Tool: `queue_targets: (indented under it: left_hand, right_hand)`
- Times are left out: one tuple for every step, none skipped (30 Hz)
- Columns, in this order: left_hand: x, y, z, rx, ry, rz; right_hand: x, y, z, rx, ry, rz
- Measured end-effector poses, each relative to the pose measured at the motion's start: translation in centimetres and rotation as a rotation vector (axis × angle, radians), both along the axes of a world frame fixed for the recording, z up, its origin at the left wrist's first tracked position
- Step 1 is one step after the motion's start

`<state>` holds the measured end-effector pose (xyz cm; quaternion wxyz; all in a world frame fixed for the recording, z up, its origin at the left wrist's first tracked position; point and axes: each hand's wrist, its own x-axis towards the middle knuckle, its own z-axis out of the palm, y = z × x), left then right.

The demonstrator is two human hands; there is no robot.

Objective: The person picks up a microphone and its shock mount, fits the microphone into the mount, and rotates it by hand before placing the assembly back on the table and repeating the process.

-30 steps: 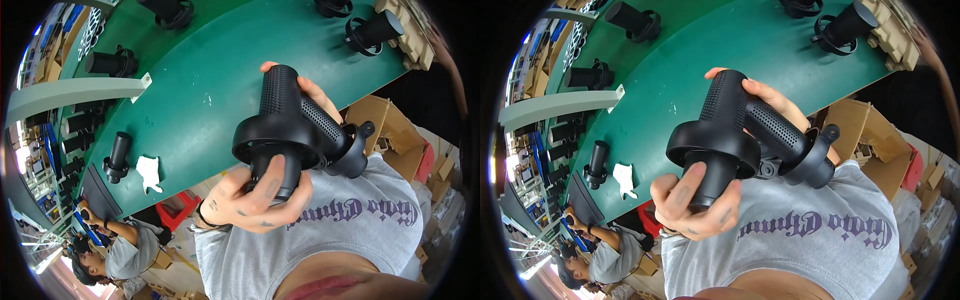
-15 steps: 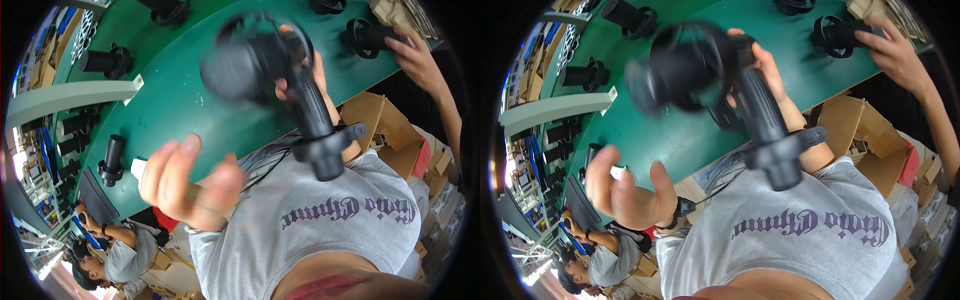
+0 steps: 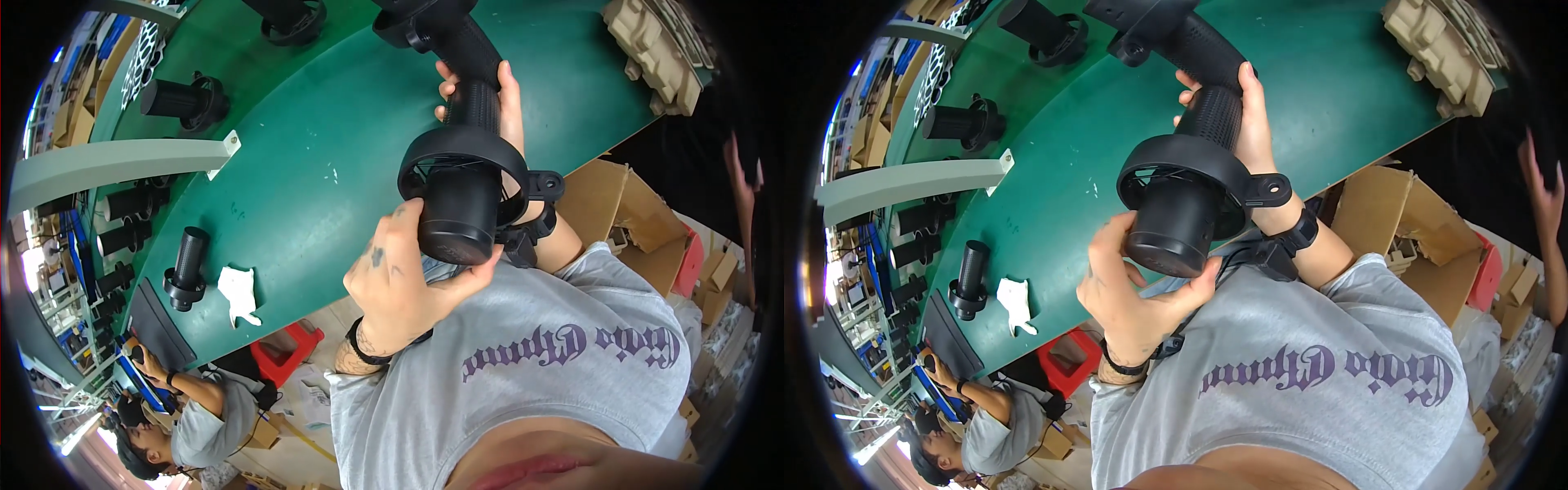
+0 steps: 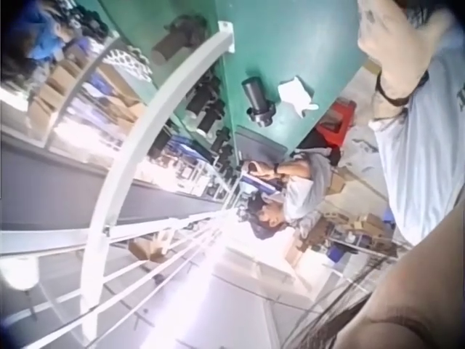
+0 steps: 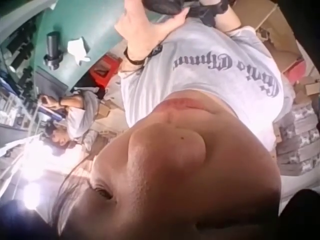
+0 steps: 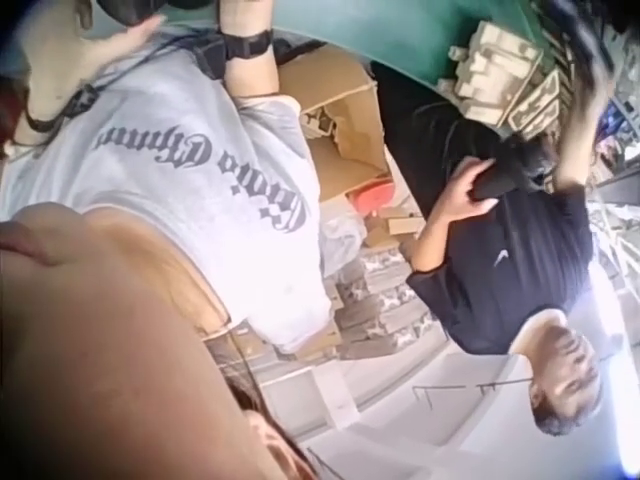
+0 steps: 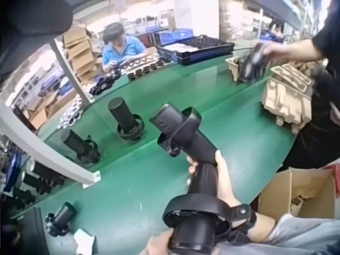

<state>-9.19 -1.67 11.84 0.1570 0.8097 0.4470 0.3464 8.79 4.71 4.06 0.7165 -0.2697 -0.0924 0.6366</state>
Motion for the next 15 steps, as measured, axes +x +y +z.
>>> queue_targets:
  left_hand:
    - [-0.1,0.0,0.0,0.001,0.0,-0.003]
    - [-0.2,0.1,0.1,0.047,0.017,-0.011]
    - [-0.3,0.1,0.1,0.092,0.034,-0.019]
    - [-0.3,0.1,0.2,0.09,0.035,-0.018]
    - [-0.2,0.2,0.4,0.124,0.022,-0.05]
    - [-0.1,0.2,0.5,0.157,0.009,-0.082]
    - [-0.1,0.2,0.4,0.157,0.007,-0.085]
    - [-0.1,0.1,0.0,0.185,-0.006,-0.112]
    - [-0.1,0.1,-0.1,0.213,-0.02,-0.14]
    - [-0.3,0.1,-0.1,0.197,-0.033,-0.152]
    - [-0.3,0.0,-0.1,0.197,-0.033,-0.151]
    - [-0.2,0.0,0.1,0.205,-0.042,-0.157]
    - [-0.2,0.1,0.2,0.214,-0.052,-0.163]
    - [-0.3,0.2,0.3,0.216,-0.052,-0.163]
    - [-0.3,0.4,0.4,0.26,-0.039,-0.179]
  right_hand:
    - [-0.1,0.1,0.0,-0.005,-0.02,-0.052]
    - [-0.2,0.3,0.0,-0.005,-0.02,-0.055]
    - [-0.3,0.5,0.0,0.042,-0.055,-0.109]
    - [-0.3,0.7,-0.1,0.087,-0.09,-0.159]
    - [-0.2,0.7,-0.2,0.085,-0.09,-0.157]
    - [0.0,0.7,-0.3,0.113,-0.041,-0.137]
    - [0.3,0.7,-0.1,0.144,0.005,-0.121]
    - [0.6,0.7,0.0,0.144,0.003,-0.124]
    - [0.9,0.7,0.2,0.168,-0.016,-0.124]
    - [0.9,0.7,0.2,0.192,-0.032,-0.119]
    - [0.9,0.7,0.2,0.192,-0.032,-0.118]
    - [0.9,0.6,0.2,0.192,-0.021,-0.112]
    - [0.9,0.7,0.3,0.195,-0.011,-0.107]
    - [0.8,0.7,0.4,0.196,-0.012,-0.108]
    - [0.7,0.7,0.6,0.178,-0.015,-0.11]
